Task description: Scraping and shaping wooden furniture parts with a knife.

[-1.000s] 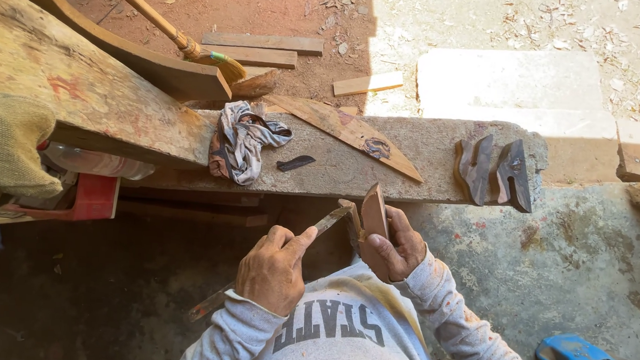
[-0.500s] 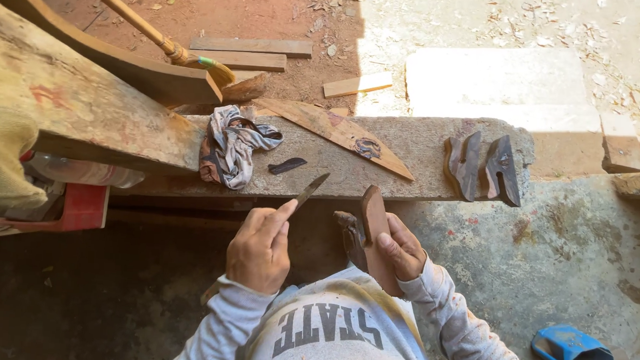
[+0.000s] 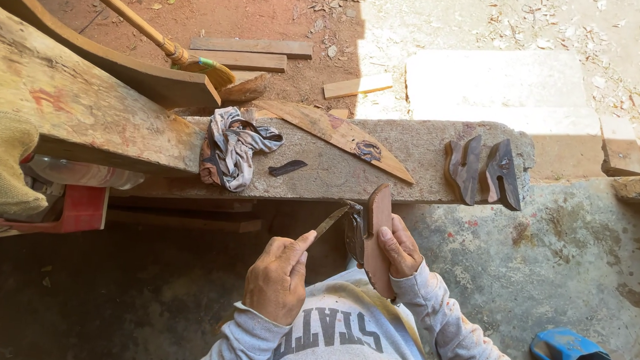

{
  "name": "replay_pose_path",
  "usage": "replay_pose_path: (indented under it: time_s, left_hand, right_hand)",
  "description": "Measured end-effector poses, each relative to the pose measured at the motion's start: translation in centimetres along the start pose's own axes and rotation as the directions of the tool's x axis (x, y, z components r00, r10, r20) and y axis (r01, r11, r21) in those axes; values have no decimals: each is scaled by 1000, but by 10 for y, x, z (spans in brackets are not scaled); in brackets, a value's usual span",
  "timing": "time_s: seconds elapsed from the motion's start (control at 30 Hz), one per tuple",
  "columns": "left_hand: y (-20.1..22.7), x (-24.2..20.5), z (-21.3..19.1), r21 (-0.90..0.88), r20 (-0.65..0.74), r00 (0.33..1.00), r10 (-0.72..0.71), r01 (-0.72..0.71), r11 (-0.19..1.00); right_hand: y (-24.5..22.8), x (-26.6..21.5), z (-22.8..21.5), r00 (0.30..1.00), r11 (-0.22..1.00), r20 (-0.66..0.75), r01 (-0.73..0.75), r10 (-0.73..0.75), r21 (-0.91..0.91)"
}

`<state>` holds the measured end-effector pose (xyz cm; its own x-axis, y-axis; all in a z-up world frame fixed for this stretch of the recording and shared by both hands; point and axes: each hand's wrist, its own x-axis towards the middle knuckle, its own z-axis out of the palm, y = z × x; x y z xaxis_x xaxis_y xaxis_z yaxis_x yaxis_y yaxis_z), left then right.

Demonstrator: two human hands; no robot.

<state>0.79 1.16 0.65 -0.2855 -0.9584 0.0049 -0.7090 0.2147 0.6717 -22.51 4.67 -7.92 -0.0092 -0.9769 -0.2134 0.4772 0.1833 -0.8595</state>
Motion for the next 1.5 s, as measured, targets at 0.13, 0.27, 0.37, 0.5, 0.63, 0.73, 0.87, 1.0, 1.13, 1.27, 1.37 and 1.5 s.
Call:
replay_pose_path:
  time_s: [0.13,0.27,0.37,0.5,0.63,0.73,0.87,1.0,1.13,1.27,1.37,1.5]
  left_hand:
    - [-1,0,5,14,-25,1000,-8,9,1000]
    - [-2,-1,10,47,-34,999,10,-8,999]
    - [-1,-1,12,62,-16,1000,22,-20,998]
    - [3,-2,8,68,0,999,47,-46,997]
    - [3,-4,9,255,-36,991,127,-114,960]
    - [-2,-6,9,372,-26,982,185,-163,914]
    - [-2,-5,4,393,60,975,212,-219,893]
    - [6,0,-12,267,177,967,185,-228,936]
    - [-3,3,-20,-40,43,992,117,-116,992]
    - [-1,4,-20,-83,-91,994,68,-76,994]
    - [-7,-1,-11,-82,-51,996,76,-80,993]
    - [-6,-1,-10,-93,-22,999,32,-34,995]
  right_hand:
    - [3,2,2,998,997,4,-65,65,52]
    - [2,4,4,996,994,31,-84,82,76]
    - [-2,4,8,995,994,7,-105,104,43]
    - [0,4,6,995,994,28,-95,94,46]
    - [3,4,5,994,994,9,-107,107,29]
    - [9,3,2,992,992,-20,-123,123,11]
    - [21,2,-5,996,972,-77,-60,43,-228]
    - [21,3,-5,995,967,-98,-49,25,-250]
    - [8,5,-1,991,989,-97,-99,88,-107]
    - [-5,1,2,989,969,2,-147,150,196]
    - [-2,3,-2,965,908,70,-263,254,326]
    - [6,2,-5,959,882,70,-281,275,379]
